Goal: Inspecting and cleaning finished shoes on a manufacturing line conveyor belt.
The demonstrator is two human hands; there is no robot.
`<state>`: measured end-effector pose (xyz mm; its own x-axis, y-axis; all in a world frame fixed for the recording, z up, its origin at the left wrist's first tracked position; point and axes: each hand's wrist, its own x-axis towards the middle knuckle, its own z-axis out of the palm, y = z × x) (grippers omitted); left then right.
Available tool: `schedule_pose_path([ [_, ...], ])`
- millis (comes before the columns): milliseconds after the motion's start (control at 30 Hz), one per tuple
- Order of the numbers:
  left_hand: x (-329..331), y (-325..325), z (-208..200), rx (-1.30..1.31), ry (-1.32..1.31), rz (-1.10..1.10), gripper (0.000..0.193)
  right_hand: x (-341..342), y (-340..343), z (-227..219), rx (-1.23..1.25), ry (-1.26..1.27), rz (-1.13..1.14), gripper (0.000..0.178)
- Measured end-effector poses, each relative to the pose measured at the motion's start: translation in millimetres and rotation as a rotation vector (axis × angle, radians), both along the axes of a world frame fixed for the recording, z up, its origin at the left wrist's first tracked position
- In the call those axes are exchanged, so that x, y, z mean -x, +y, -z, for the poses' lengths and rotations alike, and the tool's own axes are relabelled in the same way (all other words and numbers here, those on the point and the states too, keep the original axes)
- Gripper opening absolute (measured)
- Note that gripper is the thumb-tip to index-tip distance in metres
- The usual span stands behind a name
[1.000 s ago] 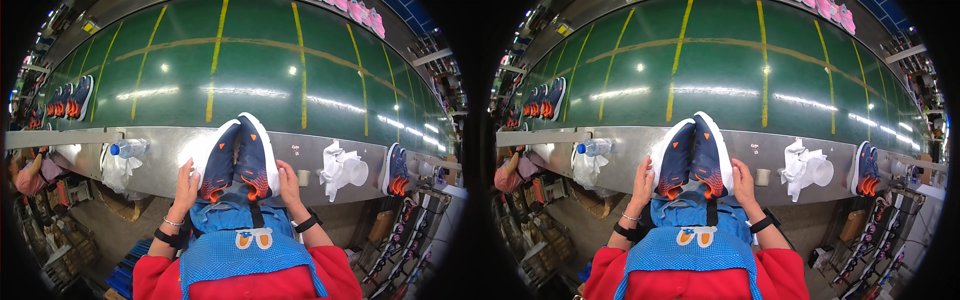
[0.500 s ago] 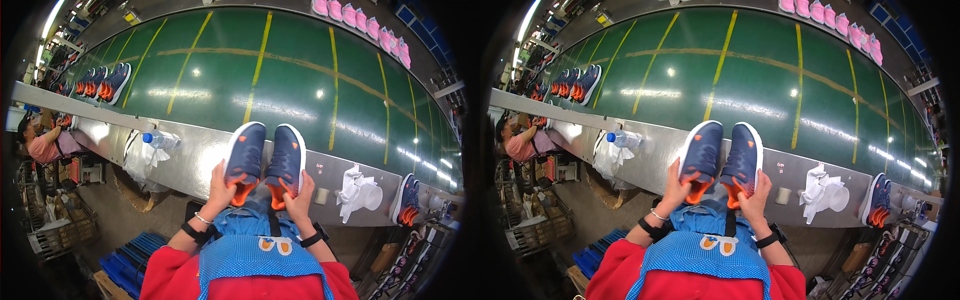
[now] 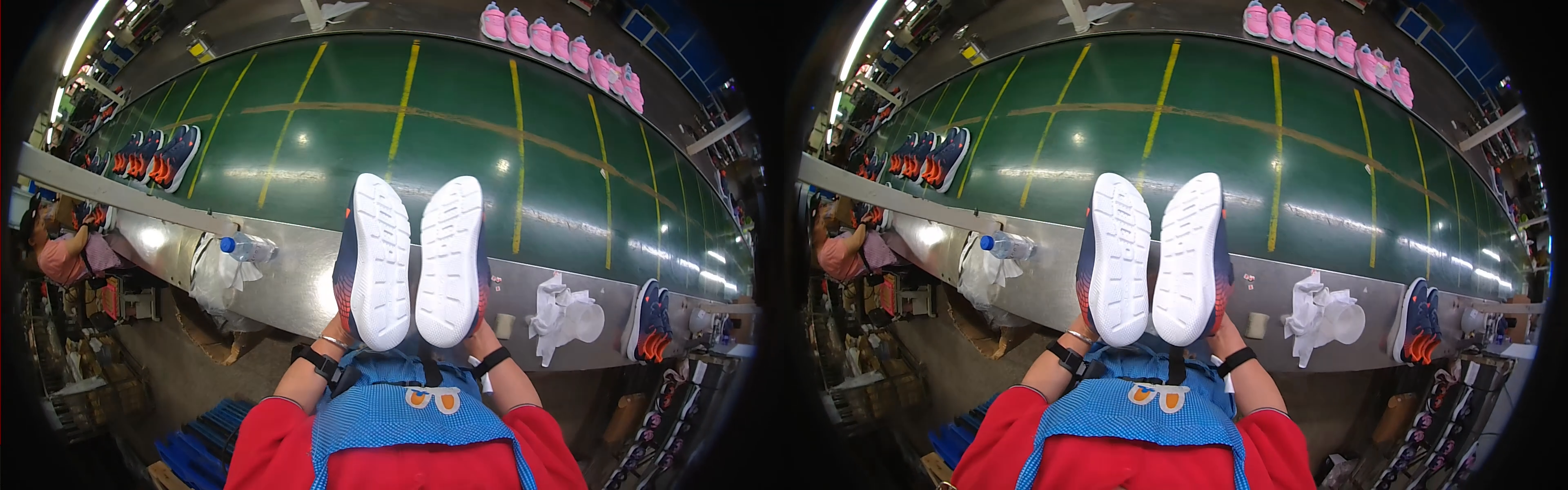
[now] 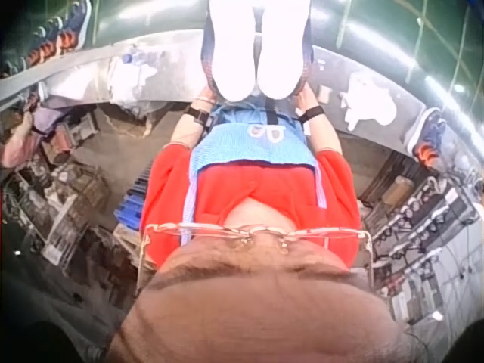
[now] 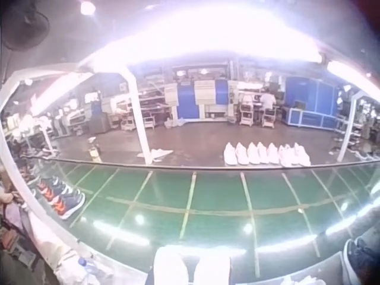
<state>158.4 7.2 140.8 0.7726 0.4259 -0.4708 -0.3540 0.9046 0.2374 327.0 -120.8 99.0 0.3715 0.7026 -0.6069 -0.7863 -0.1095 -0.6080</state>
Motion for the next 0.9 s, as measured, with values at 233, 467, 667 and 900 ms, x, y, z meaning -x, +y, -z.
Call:
schedule_pose_path([
  [233,-4,-3,17,-0.017,0.099,0.061,0.037,11,-4,2,0.075,-0.177,-0.08,0.039],
  [467,18,-5,23,-0.038,0.193,0.093,0.036,12,-16,5,0.116,-0.264,-0.133,0.038],
  [667,8,1,31,-0.028,0.203,0.105,0.036,6,-17,10,0.115,-0.237,-0.142,0.037],
  [900,-1,11,38,-0.025,0.2,0.119,0.035,-4,-18,16,0.06,-0.056,-0.128,0.036],
])
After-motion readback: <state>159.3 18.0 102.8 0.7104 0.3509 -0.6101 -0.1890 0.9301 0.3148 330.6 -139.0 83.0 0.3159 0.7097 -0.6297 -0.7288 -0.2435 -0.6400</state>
